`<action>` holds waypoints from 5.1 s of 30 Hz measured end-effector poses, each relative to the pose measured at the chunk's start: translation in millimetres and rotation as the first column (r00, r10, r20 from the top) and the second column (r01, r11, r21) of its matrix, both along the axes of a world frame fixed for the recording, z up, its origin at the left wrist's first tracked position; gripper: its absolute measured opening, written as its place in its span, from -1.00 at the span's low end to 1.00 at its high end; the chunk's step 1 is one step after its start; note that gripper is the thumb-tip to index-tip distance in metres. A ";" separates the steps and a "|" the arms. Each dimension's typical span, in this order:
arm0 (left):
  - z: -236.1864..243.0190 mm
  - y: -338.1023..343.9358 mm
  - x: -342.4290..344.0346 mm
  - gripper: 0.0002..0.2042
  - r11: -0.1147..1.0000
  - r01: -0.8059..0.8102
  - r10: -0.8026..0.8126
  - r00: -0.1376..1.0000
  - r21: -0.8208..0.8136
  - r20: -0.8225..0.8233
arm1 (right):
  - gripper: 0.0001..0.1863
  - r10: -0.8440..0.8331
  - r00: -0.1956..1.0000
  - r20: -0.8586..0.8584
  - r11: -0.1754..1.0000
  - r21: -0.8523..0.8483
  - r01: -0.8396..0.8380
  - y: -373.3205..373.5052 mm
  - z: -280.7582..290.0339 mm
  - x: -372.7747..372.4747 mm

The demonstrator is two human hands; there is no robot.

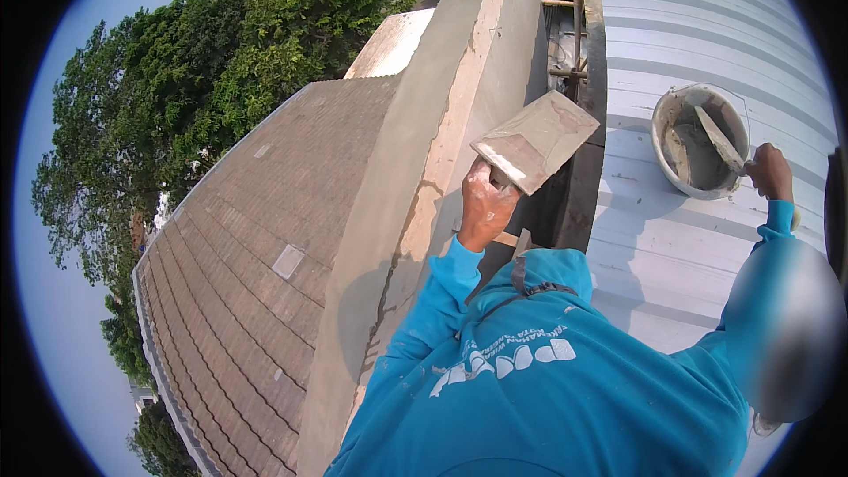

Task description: The person scoops wet cement from a bucket with a trowel and applies it to a roof edge, smoothing the surface with a wooden float. The person repeatedly adds and levels the cement along the roof edge.

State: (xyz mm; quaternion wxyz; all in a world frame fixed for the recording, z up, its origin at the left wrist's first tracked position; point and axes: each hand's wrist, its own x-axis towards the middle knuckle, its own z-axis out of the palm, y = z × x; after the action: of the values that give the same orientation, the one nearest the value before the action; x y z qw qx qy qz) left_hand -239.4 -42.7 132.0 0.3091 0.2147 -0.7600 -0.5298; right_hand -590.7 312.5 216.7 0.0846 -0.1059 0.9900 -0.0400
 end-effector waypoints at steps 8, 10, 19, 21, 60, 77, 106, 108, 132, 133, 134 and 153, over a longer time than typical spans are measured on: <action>11.3 53.6 -145.8 -0.63 0.872 0.330 -0.362 0.932 -0.362 -0.023 | -0.70 -0.004 0.971 0.239 0.732 -0.661 0.166 29.2 -30.9 61.3; 7.4 74.7 -173.9 -0.63 0.876 0.424 -0.441 0.897 -0.230 -0.023 | -0.69 0.040 0.962 0.269 0.656 -0.734 0.177 34.7 -41.4 67.7; 19.3 109.5 -243.9 -0.63 0.775 0.559 -0.518 0.829 -0.294 0.212 | -0.72 0.227 0.959 0.170 0.448 -0.893 0.052 18.2 -29.6 97.0; 14.7 107.6 -247.0 -0.63 0.739 0.563 -0.528 0.825 -0.370 0.200 | -0.75 0.229 0.962 0.147 0.461 -0.887 0.026 6.6 -27.3 101.0; -13.7 96.2 -186.8 -0.65 0.936 0.327 -0.333 0.943 -0.126 -0.025 | -0.73 0.636 0.663 0.396 -0.512 -0.427 0.746 -52.8 -157.5 112.4; 5.6 79.0 -240.2 -0.63 0.933 0.360 -0.358 0.927 -0.008 -0.107 | -0.53 0.638 0.557 0.531 -0.434 -0.350 0.830 -62.1 -150.5 227.6; 21.4 22.1 -141.5 -0.60 0.942 0.313 -0.315 0.949 -0.124 0.006 | -0.73 0.805 0.566 0.178 -0.593 0.215 0.776 -83.3 -182.3 68.2; 10.9 18.5 -127.8 -0.56 0.959 0.280 -0.280 0.960 0.045 -0.007 | -0.74 0.516 0.729 0.449 -0.796 -0.063 0.602 -84.4 -187.9 46.4; -40.8 15.4 64.0 -0.42 0.673 0.098 0.290 0.876 0.733 -0.384 | -0.32 0.536 0.620 0.573 -0.707 -0.097 0.700 -140.7 -187.7 109.9; -40.6 16.0 67.6 -0.42 0.666 0.135 0.265 0.877 0.734 -0.401 | -0.36 0.485 0.623 0.614 -0.726 -0.114 0.678 -138.0 -191.7 107.0; -40.7 17.6 74.4 -0.43 0.656 0.159 0.257 0.872 0.738 -0.417 | -0.40 0.438 0.617 0.654 -0.731 -0.140 0.668 -141.0 -187.9 107.3; -53.6 31.1 117.8 -0.61 0.626 0.326 0.376 0.670 0.709 -0.640 | -0.48 0.826 0.305 0.473 0.139 -0.697 0.704 -197.7 -261.7 121.0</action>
State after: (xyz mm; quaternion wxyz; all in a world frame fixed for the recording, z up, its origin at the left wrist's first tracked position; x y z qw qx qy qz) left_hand -121.6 -11.6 78.4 0.4728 0.1031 -0.2538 -0.8375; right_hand -469.7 114.8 -45.0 0.5536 -0.1460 0.3886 -0.7220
